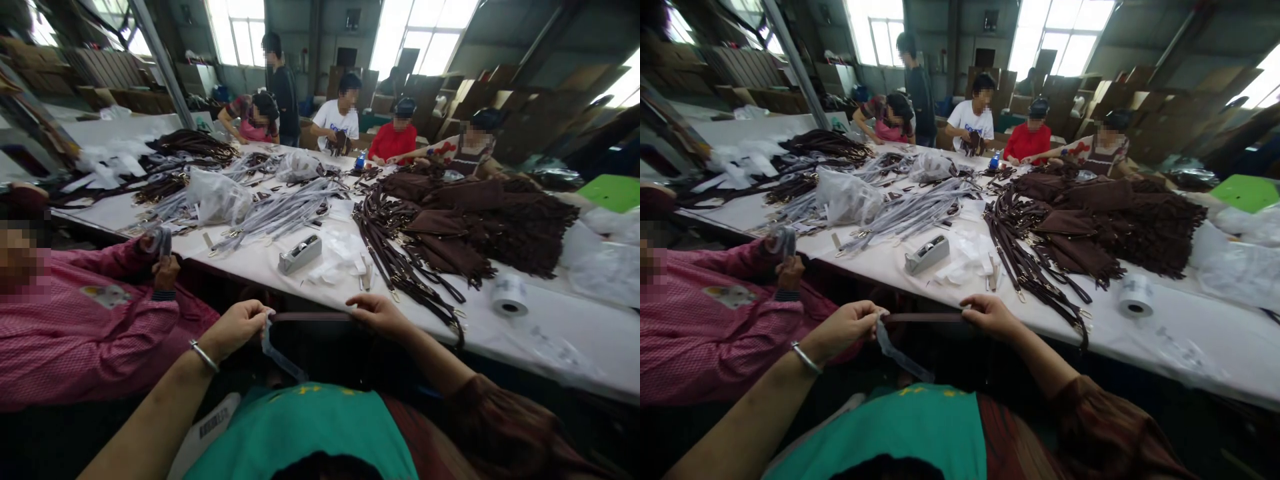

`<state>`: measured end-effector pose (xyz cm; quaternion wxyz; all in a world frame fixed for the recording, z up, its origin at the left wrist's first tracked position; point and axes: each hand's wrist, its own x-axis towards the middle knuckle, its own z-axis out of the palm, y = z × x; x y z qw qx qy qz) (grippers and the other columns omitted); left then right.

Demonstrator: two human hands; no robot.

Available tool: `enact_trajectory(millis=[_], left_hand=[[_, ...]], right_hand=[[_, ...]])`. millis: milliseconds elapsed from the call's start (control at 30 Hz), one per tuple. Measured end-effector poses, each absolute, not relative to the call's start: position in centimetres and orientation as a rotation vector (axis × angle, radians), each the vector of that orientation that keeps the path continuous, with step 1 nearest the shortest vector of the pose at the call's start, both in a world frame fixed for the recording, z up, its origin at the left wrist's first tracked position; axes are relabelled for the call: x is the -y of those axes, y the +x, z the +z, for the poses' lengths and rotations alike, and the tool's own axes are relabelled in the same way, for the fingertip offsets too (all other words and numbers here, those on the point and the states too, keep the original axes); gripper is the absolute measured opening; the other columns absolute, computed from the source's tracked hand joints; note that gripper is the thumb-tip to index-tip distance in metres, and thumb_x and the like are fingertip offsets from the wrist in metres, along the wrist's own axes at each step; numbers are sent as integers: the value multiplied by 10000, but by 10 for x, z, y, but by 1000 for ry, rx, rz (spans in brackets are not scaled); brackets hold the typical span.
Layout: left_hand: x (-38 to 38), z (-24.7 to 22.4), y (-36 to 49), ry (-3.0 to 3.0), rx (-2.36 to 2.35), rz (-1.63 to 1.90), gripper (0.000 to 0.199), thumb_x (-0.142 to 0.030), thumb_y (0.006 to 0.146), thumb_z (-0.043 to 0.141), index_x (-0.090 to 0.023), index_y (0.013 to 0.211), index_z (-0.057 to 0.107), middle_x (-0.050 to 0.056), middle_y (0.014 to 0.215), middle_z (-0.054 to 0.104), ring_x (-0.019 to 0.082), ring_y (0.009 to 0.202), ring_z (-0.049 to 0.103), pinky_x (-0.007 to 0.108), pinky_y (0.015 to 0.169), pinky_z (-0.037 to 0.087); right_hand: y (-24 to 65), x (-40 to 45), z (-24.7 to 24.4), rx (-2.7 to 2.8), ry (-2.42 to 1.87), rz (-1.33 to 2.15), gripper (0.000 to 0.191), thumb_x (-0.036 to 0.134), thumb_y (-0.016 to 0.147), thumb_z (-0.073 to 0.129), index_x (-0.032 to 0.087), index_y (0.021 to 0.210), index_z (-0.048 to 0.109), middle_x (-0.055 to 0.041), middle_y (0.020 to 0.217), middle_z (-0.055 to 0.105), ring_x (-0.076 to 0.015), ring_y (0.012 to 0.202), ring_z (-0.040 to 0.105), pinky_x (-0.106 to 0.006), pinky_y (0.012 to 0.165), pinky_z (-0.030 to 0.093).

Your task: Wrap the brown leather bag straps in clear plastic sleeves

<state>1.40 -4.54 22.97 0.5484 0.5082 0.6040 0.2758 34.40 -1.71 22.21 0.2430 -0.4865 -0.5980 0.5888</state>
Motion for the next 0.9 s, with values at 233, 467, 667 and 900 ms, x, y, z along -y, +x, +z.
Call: enact_trajectory(millis=[233,467,667,900], left_hand=[[32,258,83,1281,-1226,575,344,-473,802,637,-159,691,551,7,677,634,68,440,419,211,436,313],[29,280,90,1246,-1126,591,276,-418,806,643,-164,746,553,-24,582,569,125,543,563,230,547,423],[28,269,58,1161,-1311,600,288,-414,782,645,-163,698,532,-33,554,555,96,479,507,201,483,361],[26,302,132,1322,-1094,601,240,-393,802,629,-159,788,582,-38,585,562,76,468,455,198,469,336]], right_hand=[[298,4,303,2213,-1219,810,320,187,819,612,157,1134,657,-26,755,657,-154,699,598,-273,683,452],[285,1,263,1927,-1132,1255,268,247,886,555,156,1133,604,-48,880,684,-125,638,598,-256,617,486],[364,9,245,1600,-1206,1502,283,353,834,629,152,1032,621,65,541,506,-84,443,452,-198,438,350],[327,8,321,2111,-1152,752,287,192,800,646,161,1084,675,28,652,607,-95,593,526,-215,585,376]])
